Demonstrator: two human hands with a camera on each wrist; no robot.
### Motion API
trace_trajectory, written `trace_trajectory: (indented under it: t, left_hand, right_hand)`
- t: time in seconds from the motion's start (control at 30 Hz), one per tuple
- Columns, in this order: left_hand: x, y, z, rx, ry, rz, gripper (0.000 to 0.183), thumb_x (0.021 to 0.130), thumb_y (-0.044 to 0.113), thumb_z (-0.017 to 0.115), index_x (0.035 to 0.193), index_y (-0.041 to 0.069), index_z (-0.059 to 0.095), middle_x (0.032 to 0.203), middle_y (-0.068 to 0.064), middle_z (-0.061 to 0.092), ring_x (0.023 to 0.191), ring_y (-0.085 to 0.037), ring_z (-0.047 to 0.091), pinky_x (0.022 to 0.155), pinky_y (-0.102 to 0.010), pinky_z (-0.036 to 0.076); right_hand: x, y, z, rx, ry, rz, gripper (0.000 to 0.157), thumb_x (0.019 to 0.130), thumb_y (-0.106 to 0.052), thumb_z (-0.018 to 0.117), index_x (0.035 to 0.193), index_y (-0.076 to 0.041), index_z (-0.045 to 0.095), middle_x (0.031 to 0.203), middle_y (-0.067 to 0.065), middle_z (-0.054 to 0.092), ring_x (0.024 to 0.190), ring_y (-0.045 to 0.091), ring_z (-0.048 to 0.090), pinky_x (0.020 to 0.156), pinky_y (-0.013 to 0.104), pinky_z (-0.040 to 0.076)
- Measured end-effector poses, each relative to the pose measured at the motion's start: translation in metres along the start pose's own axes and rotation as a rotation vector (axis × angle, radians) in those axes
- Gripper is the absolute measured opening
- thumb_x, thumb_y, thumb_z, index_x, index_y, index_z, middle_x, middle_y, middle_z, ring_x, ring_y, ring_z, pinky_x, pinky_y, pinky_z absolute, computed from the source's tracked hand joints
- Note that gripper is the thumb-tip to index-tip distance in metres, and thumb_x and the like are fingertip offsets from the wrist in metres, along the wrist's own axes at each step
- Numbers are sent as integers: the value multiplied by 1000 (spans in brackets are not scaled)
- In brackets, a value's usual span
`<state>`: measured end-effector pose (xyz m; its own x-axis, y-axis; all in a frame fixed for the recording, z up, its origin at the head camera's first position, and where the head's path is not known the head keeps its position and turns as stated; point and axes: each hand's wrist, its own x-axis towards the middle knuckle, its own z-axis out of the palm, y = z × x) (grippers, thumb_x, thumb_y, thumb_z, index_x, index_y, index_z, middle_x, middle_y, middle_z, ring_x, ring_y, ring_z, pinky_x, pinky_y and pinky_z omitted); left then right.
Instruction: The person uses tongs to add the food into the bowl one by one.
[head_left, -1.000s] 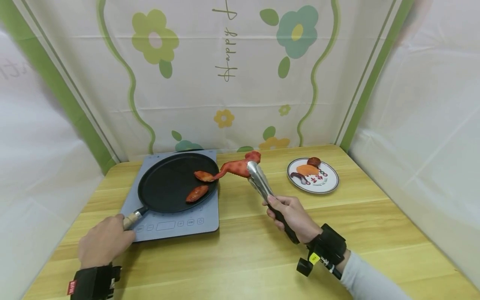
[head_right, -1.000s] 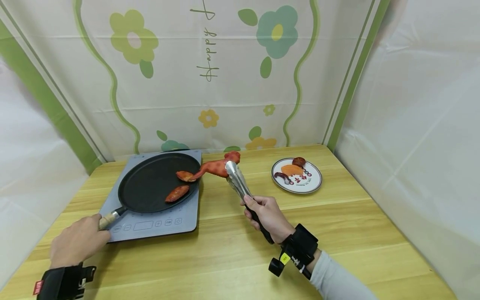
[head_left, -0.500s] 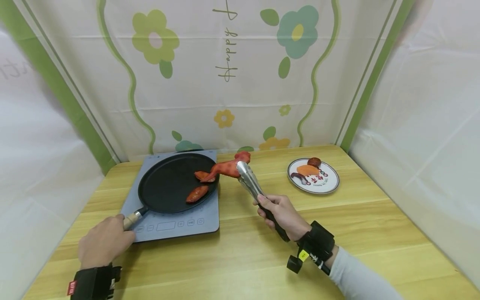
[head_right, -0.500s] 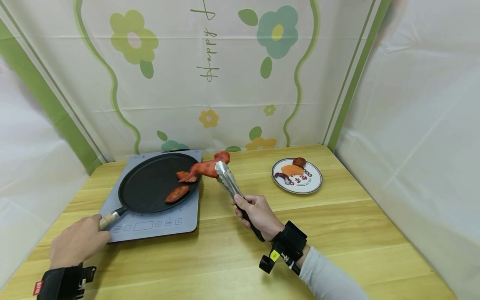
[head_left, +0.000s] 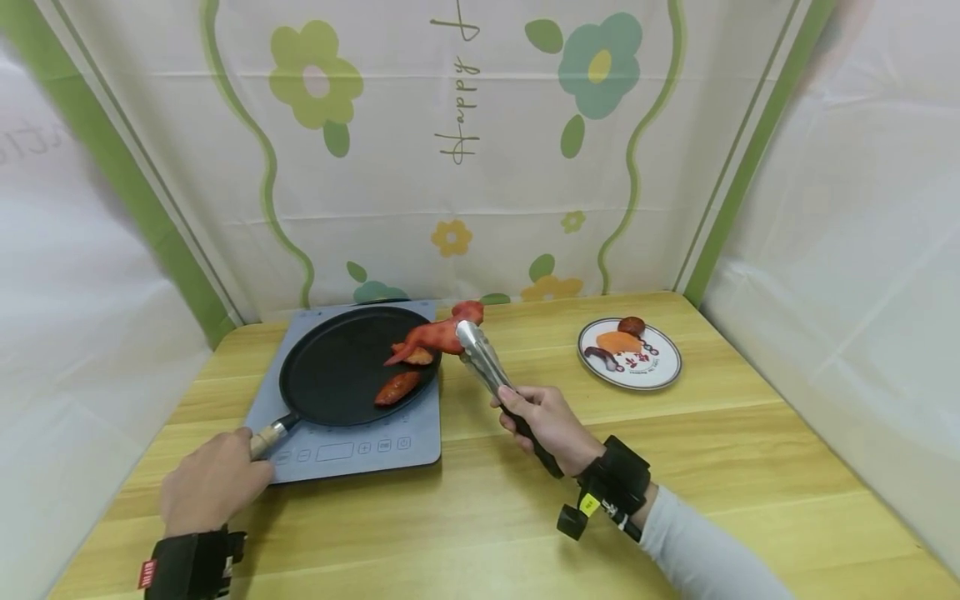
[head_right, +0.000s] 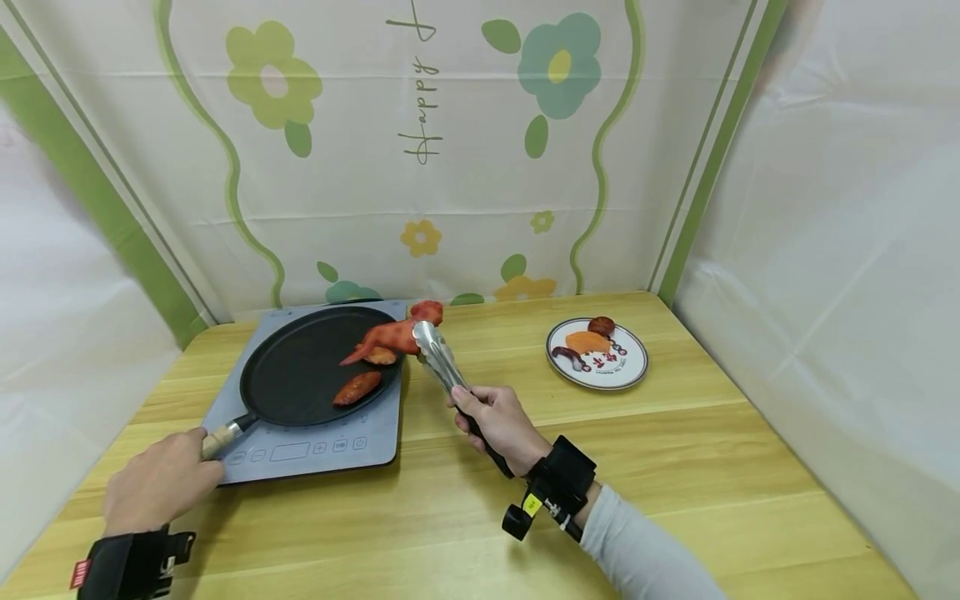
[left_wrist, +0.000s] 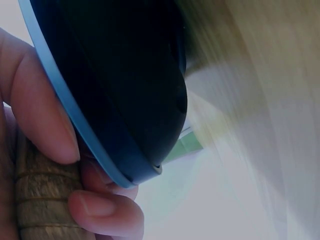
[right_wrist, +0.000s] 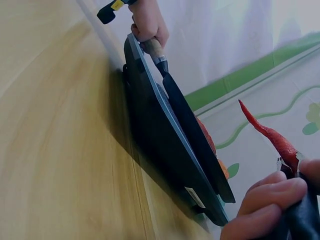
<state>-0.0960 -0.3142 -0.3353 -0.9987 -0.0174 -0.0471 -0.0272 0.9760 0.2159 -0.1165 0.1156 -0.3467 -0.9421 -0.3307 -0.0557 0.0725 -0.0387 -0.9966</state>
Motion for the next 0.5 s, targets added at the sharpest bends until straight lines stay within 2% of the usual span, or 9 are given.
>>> trace_trajectory:
  t: [0.5]
  left_hand:
    - [0,0,0,4,14,-5,10,72,19,48,73,10,45,65,-5,40,54,-21,40,46,-35,28]
  right_hand:
    - [19,-5,13,-16,-18,-24,42,95,-43,51,103,-2,61,76,10,48,50,15,39,45,26,32]
